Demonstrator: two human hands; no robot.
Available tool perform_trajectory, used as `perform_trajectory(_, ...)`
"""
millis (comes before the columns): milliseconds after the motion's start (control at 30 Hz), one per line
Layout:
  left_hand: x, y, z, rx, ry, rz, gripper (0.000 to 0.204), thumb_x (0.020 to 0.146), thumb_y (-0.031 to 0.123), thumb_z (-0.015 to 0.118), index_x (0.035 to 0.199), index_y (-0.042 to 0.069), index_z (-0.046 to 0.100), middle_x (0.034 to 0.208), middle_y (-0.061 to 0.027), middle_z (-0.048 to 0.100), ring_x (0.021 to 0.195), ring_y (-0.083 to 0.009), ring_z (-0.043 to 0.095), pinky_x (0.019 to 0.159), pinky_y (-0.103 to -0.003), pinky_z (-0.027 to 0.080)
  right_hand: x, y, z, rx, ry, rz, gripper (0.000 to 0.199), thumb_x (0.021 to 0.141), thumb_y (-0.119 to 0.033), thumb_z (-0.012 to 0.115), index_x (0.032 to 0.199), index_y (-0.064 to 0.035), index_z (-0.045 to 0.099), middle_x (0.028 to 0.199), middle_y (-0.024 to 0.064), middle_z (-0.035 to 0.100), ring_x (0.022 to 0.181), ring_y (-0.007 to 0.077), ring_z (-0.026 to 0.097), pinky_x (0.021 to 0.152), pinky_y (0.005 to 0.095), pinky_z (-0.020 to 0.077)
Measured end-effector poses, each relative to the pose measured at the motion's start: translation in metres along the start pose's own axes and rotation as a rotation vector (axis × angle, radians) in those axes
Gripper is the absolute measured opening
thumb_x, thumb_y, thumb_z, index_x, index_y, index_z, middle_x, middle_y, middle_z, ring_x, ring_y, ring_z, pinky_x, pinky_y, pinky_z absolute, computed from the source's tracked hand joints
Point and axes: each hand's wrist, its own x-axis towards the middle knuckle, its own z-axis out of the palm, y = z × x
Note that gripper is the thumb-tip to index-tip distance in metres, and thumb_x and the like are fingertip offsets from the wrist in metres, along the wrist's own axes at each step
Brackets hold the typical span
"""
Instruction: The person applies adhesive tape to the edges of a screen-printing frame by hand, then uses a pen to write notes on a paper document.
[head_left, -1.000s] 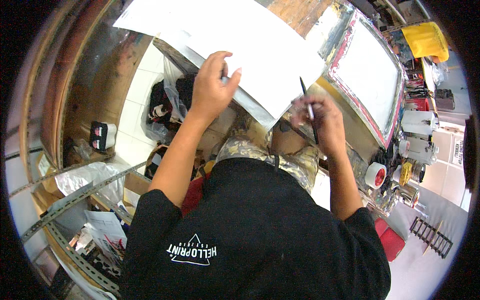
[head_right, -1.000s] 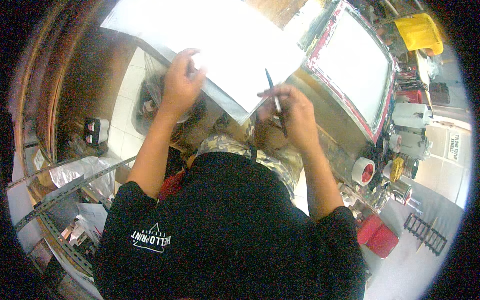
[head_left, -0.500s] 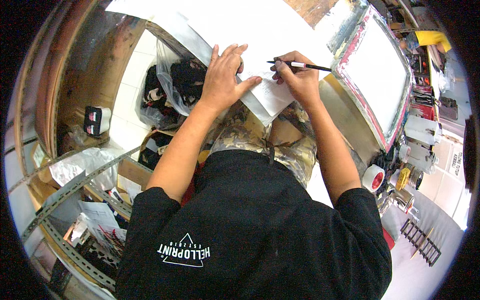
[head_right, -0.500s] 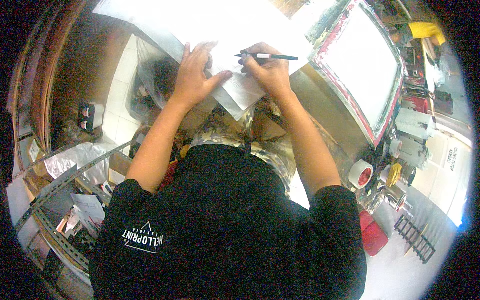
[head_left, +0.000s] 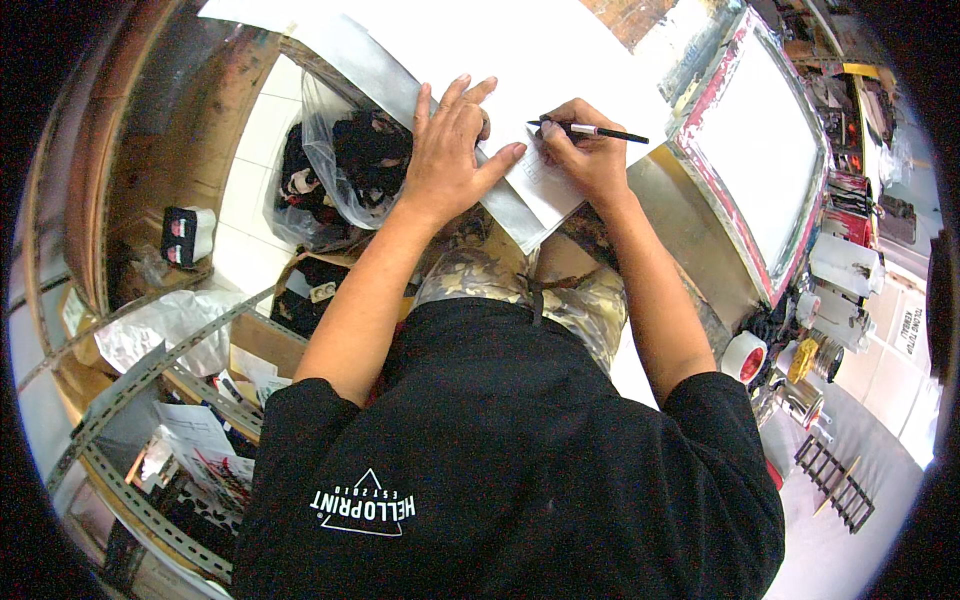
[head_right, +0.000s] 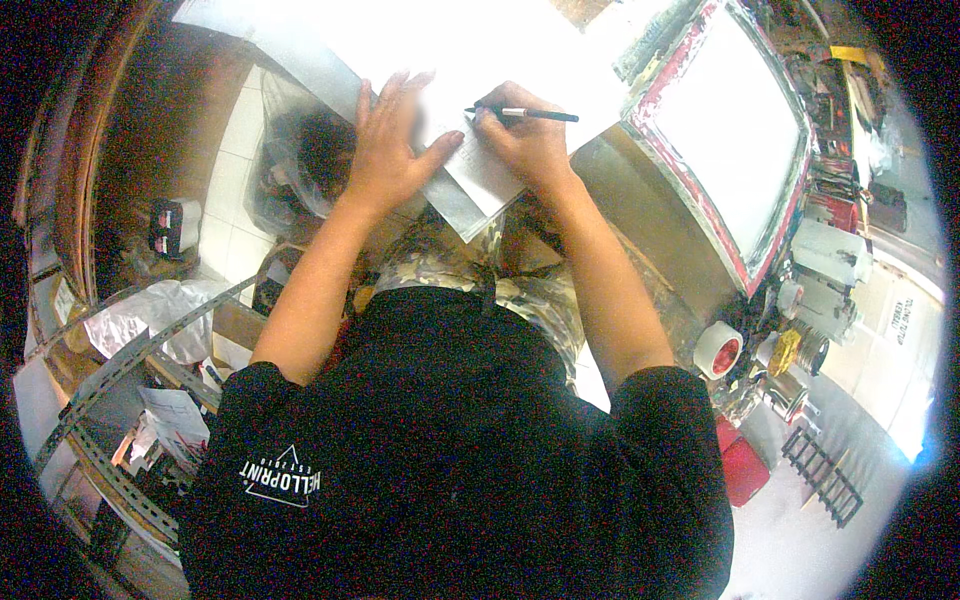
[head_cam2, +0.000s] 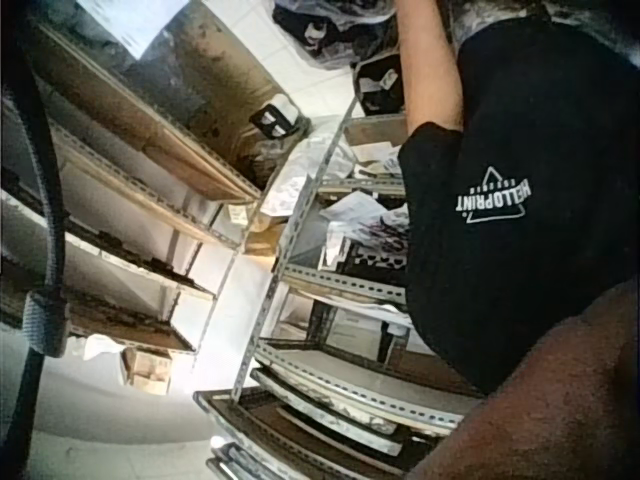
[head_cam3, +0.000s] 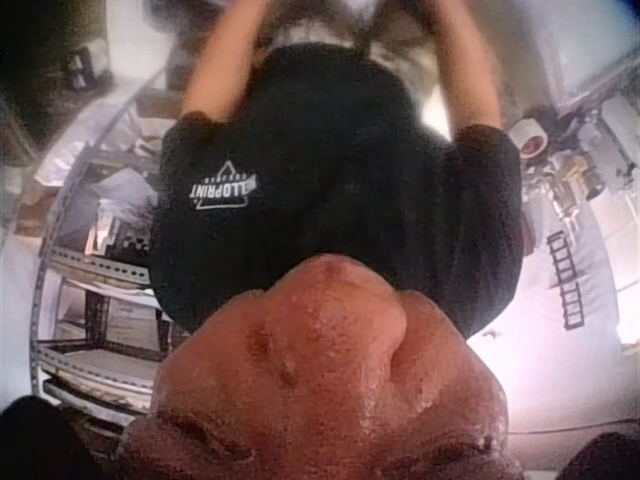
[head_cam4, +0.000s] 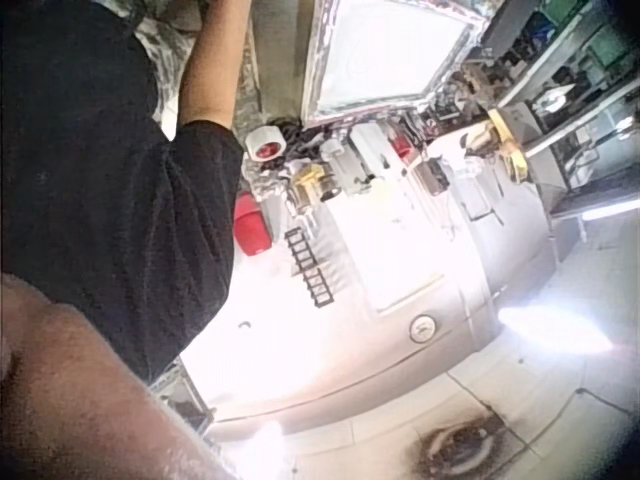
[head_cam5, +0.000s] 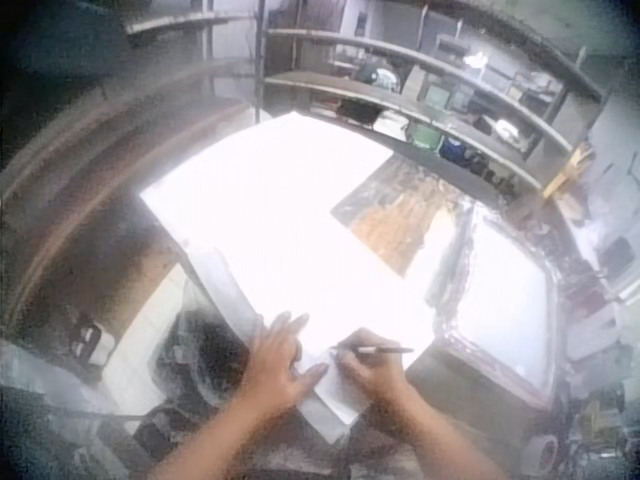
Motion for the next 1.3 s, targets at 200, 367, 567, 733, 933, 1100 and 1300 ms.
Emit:
perform_trajectory(200,-0.002,-0.002,0.002,-0.027,0.019,-0.011,0.046,0.090,0.045,0.075,0.091,0.008,0.048,0.150,-0.0153,0.054,0.147,-0.0399,0.039,0.123,-0.061,0.011,-0.001,-0.001,0.004,0.042,-0.024,0.023,0.007,0.093,-0.003,0.067,0.096,0.0022,0.071,0.073,0.0033,0.066,0.064,0.0078,0.060,0.059,0.0241,0.0494)
perform_trajectory(367,-0.001,-0.002,0.001,-0.010,0.018,0.010,0.047,0.091,0.048,0.073,0.091,0.008,0.048,0.149,-0.0152,0.054,0.147,-0.0393,0.039,0.123,-0.060,0.011,0.001,-0.007,0.003,-0.185,0.024,-0.094,0.008,0.091,-0.003,0.066,0.095,0.0013,0.071,0.072,0.0032,0.066,0.064,0.0070,0.060,0.058,0.0233,0.0480)
perform_trajectory(567,-0.001,-0.004,0.003,0.002,0.017,0.016,0.048,0.093,0.051,0.071,0.091,0.008,0.049,0.149,-0.0154,0.054,0.147,-0.0390,0.039,0.124,-0.060,0.011,0.001,-0.004,0.005,-0.127,0.033,-0.034,0.006,0.088,-0.005,0.067,0.092,-0.0009,0.071,0.071,0.0032,0.066,0.065,0.0072,0.060,0.059,0.0252,0.0486)
perform_trajectory(733,-0.003,-0.004,0.002,-0.001,-0.002,0.002,0.048,0.093,0.050,0.071,0.090,0.007,0.050,0.150,-0.0166,0.054,0.147,-0.0395,0.039,0.123,-0.060,0.011,0.000,-0.008,0.006,-0.136,0.071,-0.079,0.006,0.088,-0.005,0.068,0.092,-0.0016,0.071,0.071,0.0032,0.066,0.065,0.0075,0.059,0.060,0.0256,0.0487)
perform_trajectory(933,-0.002,-0.005,0.004,0.001,0.008,0.020,0.049,0.092,0.050,0.071,0.089,0.006,0.050,0.149,-0.0171,0.054,0.146,-0.0400,0.040,0.122,-0.061,0.011,0.000,-0.005,0.006,-0.108,0.070,-0.069,0.005,0.088,-0.004,0.067,0.091,-0.0015,0.070,0.072,0.0038,0.066,0.065,0.0077,0.059,0.060,0.0257,0.0489)
perform_trajectory(1100,0.000,-0.003,0.002,0.004,0.006,0.017,0.048,0.093,0.050,0.071,0.088,0.007,0.050,0.150,-0.0164,0.054,0.146,-0.0403,0.040,0.122,-0.061,0.012,-0.001,-0.007,0.007,-0.073,0.090,-0.061,0.004,0.089,-0.002,0.066,0.091,-0.0009,0.069,0.072,0.0028,0.065,0.065,0.0073,0.059,0.059,0.0248,0.0483)
perform_trajectory(1300,0.000,-0.003,0.001,0.002,0.006,0.023,0.048,0.092,0.050,0.071,0.086,0.007,0.050,0.150,-0.0169,0.054,0.145,-0.0407,0.041,0.122,-0.061,0.012,-0.001,-0.002,0.007,-0.078,0.089,-0.045,0.004,0.089,-0.001,0.065,0.090,-0.0004,0.069,0.071,0.0027,0.064,0.063,0.0070,0.059,0.058,0.0247,0.0480)
